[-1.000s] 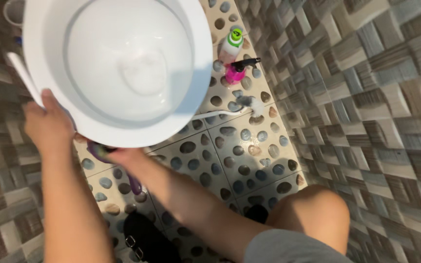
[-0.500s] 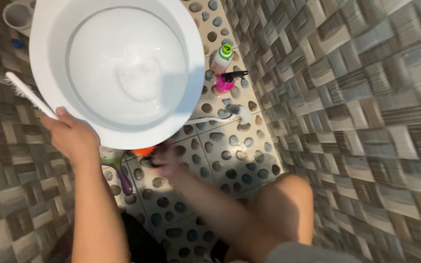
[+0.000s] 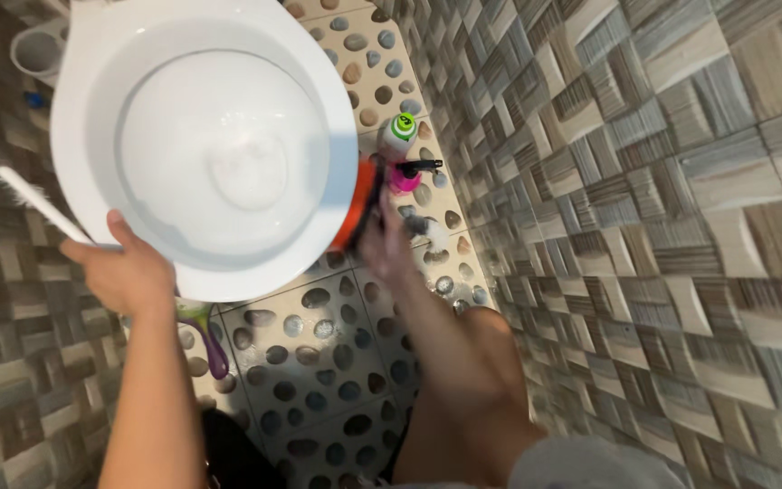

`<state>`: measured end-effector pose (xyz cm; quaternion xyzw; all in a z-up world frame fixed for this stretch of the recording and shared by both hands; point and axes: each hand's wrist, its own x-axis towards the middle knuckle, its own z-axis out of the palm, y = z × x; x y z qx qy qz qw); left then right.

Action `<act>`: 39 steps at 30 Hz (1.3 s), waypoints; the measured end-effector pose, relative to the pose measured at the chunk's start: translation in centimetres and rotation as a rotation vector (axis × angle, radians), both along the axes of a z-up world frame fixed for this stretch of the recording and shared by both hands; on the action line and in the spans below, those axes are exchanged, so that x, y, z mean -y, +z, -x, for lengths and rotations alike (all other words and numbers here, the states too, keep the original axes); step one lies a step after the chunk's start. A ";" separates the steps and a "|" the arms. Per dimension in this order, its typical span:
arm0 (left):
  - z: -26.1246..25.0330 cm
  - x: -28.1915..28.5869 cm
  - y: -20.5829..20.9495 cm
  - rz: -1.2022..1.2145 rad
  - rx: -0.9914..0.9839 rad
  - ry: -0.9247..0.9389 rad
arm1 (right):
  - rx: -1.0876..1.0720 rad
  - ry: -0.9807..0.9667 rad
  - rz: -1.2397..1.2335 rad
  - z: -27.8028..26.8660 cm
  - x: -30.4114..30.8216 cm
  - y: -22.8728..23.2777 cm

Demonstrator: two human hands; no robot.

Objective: The person scrubs the toilet bowl and seat using a toilet brush and a smaller cleaning brush. They repeatedly scrub the interior and exterior surfaces, then rinse the brushes with a handheld bidet sprayer.

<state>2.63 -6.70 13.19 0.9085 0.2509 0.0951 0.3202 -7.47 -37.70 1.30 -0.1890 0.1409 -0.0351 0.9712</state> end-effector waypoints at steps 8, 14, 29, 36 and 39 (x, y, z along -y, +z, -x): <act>-0.1 -1.0 -0.9 -0.085 0.047 -0.059 | -0.262 -0.080 0.308 -9.7 2.9 1.9; -0.3 -1.9 -2.6 -0.221 0.080 -0.115 | -0.368 -0.124 0.432 -5.4 -1.5 1.8; -0.3 -1.0 -1.4 -0.330 0.055 -0.090 | -0.193 -0.162 1.045 -13.9 7.4 2.6; -0.2 -1.4 -1.7 -0.286 0.076 -0.120 | -0.373 -0.030 0.798 -13.7 5.8 0.7; -0.2 -1.3 -1.7 -0.271 0.070 -0.140 | -0.534 0.004 0.796 -3.7 -0.3 1.0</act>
